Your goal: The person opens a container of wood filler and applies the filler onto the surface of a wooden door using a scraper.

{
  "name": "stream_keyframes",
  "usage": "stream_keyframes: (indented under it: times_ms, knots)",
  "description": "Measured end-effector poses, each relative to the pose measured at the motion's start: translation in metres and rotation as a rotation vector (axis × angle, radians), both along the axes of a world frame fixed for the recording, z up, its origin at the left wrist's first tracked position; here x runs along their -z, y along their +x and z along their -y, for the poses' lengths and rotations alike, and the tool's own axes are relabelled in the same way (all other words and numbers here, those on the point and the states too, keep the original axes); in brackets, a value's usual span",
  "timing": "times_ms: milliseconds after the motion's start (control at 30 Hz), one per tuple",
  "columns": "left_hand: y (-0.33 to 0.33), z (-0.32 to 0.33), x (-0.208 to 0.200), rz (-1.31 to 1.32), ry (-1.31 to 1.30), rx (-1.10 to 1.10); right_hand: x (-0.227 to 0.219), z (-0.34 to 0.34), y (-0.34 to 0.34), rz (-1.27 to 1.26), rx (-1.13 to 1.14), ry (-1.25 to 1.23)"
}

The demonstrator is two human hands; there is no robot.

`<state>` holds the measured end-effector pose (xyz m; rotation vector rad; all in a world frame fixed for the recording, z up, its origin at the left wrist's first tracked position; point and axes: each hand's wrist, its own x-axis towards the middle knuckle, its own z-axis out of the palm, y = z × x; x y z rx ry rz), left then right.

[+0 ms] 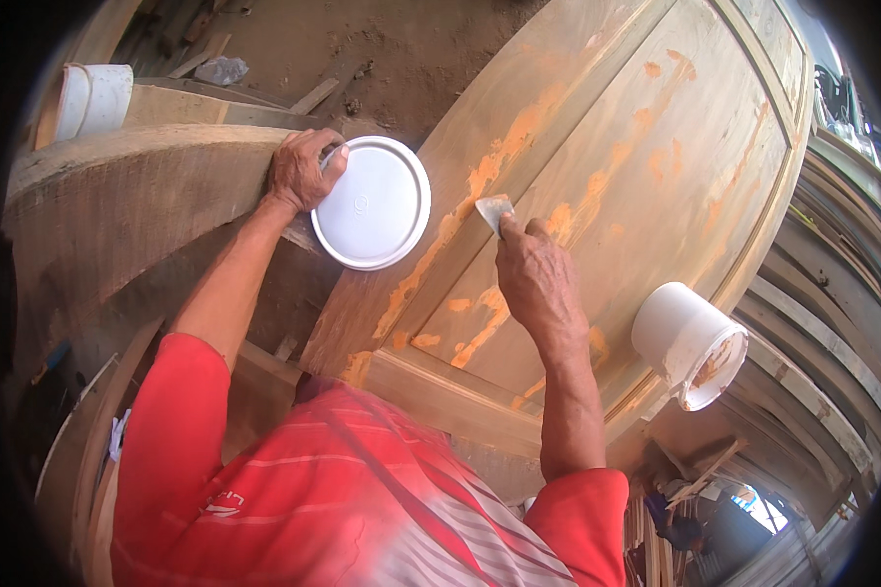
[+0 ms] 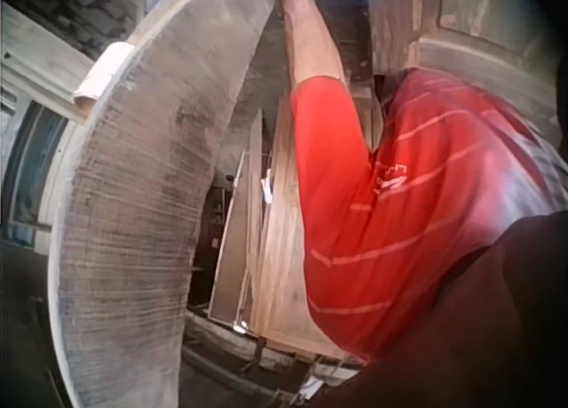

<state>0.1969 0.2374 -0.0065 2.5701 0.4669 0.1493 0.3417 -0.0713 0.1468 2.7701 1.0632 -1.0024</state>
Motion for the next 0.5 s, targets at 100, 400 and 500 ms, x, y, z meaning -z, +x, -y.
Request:
stream_keyframes:
  times_ms: [100, 400, 500]
  knots:
    - [0.0, 0.0, 0.009, 0.058, 0.011, 0.006, -0.023, 0.009, -0.002, 0.023, 0.226, 0.126]
    - [-0.002, -0.002, 0.023, -0.011, 0.039, -0.042, -0.022, 0.132, -0.081, 0.108, 0.582, 0.264]
    - [-0.002, -0.004, 0.03, -0.013, 0.011, -0.047, -0.021, 0.168, -0.139, 0.071, 0.697, 0.291]
